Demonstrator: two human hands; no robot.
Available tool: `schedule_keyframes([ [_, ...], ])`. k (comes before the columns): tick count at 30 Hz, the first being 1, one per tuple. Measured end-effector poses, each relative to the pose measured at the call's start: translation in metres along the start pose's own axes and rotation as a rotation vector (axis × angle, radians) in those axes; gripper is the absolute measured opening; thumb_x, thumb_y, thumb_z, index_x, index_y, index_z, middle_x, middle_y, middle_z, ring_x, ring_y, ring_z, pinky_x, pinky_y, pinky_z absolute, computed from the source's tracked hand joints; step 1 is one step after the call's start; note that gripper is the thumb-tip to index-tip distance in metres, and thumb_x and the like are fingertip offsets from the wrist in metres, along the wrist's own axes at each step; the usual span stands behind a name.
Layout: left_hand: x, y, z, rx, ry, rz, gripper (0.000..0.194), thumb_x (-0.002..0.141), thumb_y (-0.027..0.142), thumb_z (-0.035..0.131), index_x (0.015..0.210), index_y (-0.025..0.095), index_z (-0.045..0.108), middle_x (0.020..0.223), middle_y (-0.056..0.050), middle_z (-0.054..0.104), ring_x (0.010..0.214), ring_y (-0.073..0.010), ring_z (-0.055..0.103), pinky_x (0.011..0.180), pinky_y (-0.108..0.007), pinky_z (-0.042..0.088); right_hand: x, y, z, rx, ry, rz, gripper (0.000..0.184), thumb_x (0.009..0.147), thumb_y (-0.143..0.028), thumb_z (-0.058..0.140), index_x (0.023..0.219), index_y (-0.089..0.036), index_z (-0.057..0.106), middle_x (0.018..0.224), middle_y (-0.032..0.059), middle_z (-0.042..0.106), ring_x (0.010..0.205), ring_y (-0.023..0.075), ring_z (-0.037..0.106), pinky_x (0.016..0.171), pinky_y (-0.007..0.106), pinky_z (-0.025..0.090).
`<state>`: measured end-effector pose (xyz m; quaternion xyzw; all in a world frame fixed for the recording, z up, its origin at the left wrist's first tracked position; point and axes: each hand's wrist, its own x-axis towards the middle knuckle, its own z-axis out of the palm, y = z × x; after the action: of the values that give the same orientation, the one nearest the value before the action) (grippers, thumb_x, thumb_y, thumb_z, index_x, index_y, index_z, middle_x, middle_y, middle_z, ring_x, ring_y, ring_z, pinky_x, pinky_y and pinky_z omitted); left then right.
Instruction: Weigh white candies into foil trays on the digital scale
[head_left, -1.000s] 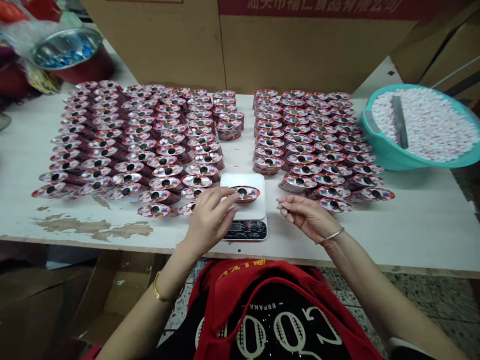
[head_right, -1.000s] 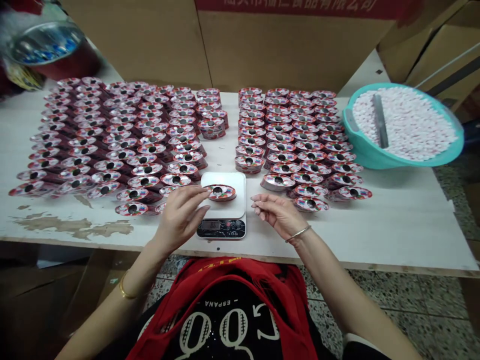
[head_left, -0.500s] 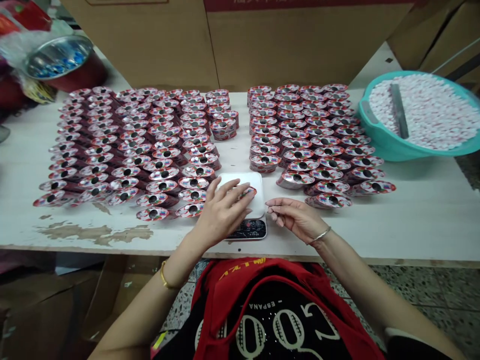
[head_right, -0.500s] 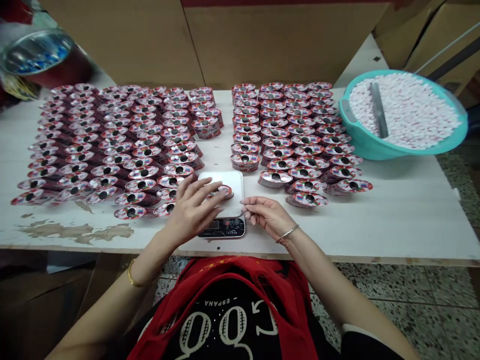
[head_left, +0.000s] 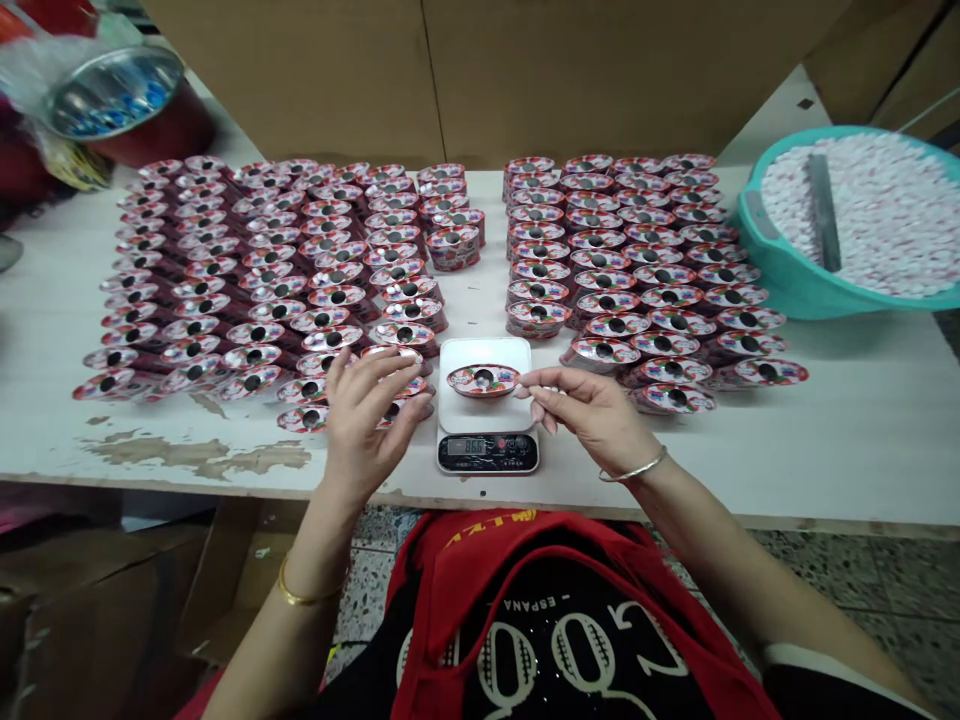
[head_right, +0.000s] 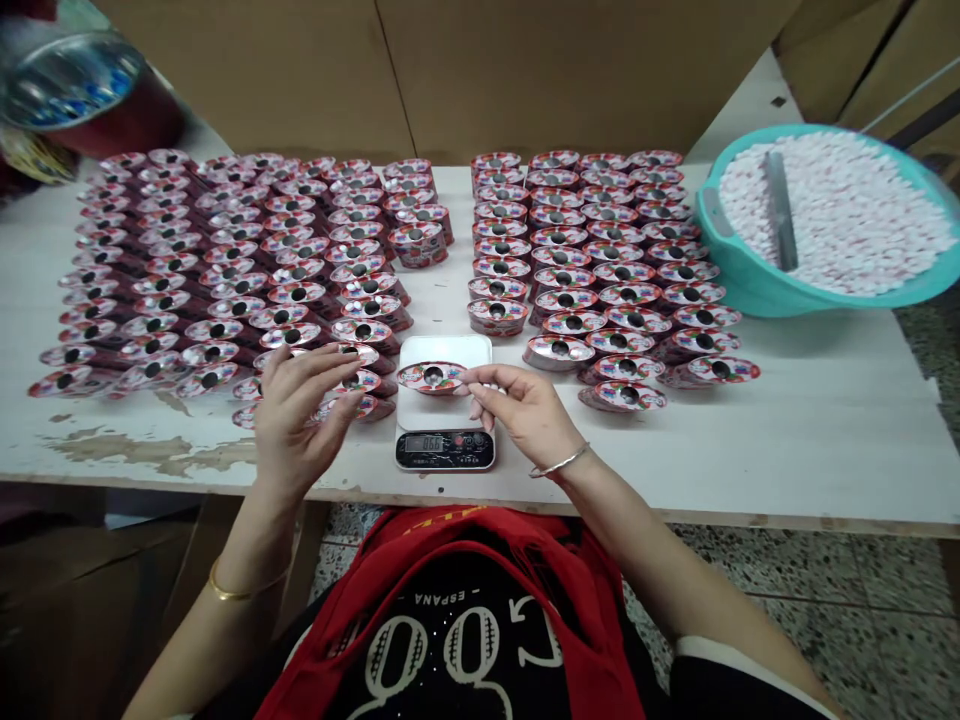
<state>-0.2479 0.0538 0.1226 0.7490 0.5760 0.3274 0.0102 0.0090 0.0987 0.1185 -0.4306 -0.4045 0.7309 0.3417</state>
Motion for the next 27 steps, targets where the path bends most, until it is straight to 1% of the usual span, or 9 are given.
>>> schedule_keyframes([
  [4, -0.015, -0.010, -0.009, 0.000, 0.090, -0.092, 0.019, 0.089, 0.025, 0.060, 0.108, 0.026, 0.064, 0.108, -0.004, 0.069, 0.108, -0.0196, 0.063, 0.112, -0.049, 0.035, 0.008, -0.012, 0.015, -0.077, -0.021, -0.086, 0.026, 0.079, -0.032, 0.069, 0.097, -0.012, 0.068, 0.067, 0.0006, 0.064, 0.054, 0.0064, 0.050, 0.054, 0.021, 0.040],
  [8, -0.032, -0.018, -0.009, -0.010, 0.112, -0.141, 0.018, 0.088, 0.022, 0.061, 0.105, 0.024, 0.065, 0.105, -0.005, 0.070, 0.105, -0.0193, 0.063, 0.108, -0.048, 0.039, 0.013, -0.016, 0.025, -0.165, -0.007, -0.138, 0.027, 0.082, -0.033, 0.067, 0.099, -0.012, 0.068, 0.068, 0.0002, 0.063, 0.054, 0.0065, 0.050, 0.055, 0.022, 0.040],
  [13, -0.041, -0.020, -0.005, -0.032, 0.115, -0.160, 0.019, 0.088, 0.021, 0.061, 0.106, 0.023, 0.065, 0.107, -0.006, 0.070, 0.104, -0.0190, 0.064, 0.106, -0.046, 0.042, 0.020, -0.013, 0.035, -0.207, -0.021, -0.113, 0.025, 0.082, -0.031, 0.064, 0.098, -0.012, 0.069, 0.065, -0.0008, 0.061, 0.053, 0.0065, 0.048, 0.053, 0.022, 0.039],
  [18, -0.039, -0.019, -0.001, -0.066, 0.107, -0.144, 0.018, 0.088, 0.023, 0.060, 0.106, 0.024, 0.065, 0.105, -0.005, 0.070, 0.102, -0.0190, 0.065, 0.105, -0.045, 0.042, 0.026, -0.008, 0.037, -0.269, -0.025, -0.081, 0.027, 0.083, -0.029, 0.063, 0.102, -0.012, 0.071, 0.060, -0.0017, 0.059, 0.051, 0.0063, 0.045, 0.053, 0.022, 0.038],
  [20, -0.036, -0.016, 0.001, -0.086, 0.089, -0.123, 0.019, 0.089, 0.023, 0.059, 0.107, 0.024, 0.065, 0.106, -0.005, 0.070, 0.102, -0.0188, 0.065, 0.104, -0.044, 0.043, 0.025, -0.009, 0.033, -0.237, -0.012, -0.104, 0.028, 0.083, -0.031, 0.063, 0.102, -0.012, 0.071, 0.063, -0.0008, 0.061, 0.052, 0.0065, 0.046, 0.054, 0.023, 0.039],
  [23, -0.025, -0.008, 0.007, -0.124, 0.027, -0.049, 0.025, 0.089, 0.023, 0.059, 0.114, 0.025, 0.061, 0.110, -0.006, 0.067, 0.105, -0.0192, 0.062, 0.099, -0.041, 0.045, 0.019, -0.008, 0.022, -0.098, 0.042, -0.130, 0.031, 0.080, -0.036, 0.068, 0.103, -0.014, 0.069, 0.079, 0.0032, 0.068, 0.055, 0.0066, 0.050, 0.051, 0.022, 0.039],
  [25, -0.016, -0.003, 0.015, -0.111, -0.067, 0.020, 0.034, 0.088, 0.027, 0.060, 0.122, 0.025, 0.057, 0.117, -0.008, 0.064, 0.111, -0.0216, 0.058, 0.097, -0.040, 0.045, 0.012, -0.003, 0.012, 0.019, 0.085, -0.092, 0.034, 0.076, -0.037, 0.073, 0.102, -0.015, 0.069, 0.089, 0.0056, 0.069, 0.059, 0.0068, 0.053, 0.048, 0.020, 0.037],
  [27, -0.005, 0.001, 0.024, -0.053, -0.181, 0.080, 0.049, 0.087, 0.035, 0.062, 0.132, 0.023, 0.050, 0.126, -0.012, 0.059, 0.116, -0.0258, 0.054, 0.098, -0.043, 0.042, 0.002, 0.008, 0.001, 0.124, 0.127, -0.010, 0.036, 0.073, -0.037, 0.077, 0.099, -0.015, 0.069, 0.091, 0.0064, 0.069, 0.060, 0.0067, 0.055, 0.047, 0.018, 0.036],
])
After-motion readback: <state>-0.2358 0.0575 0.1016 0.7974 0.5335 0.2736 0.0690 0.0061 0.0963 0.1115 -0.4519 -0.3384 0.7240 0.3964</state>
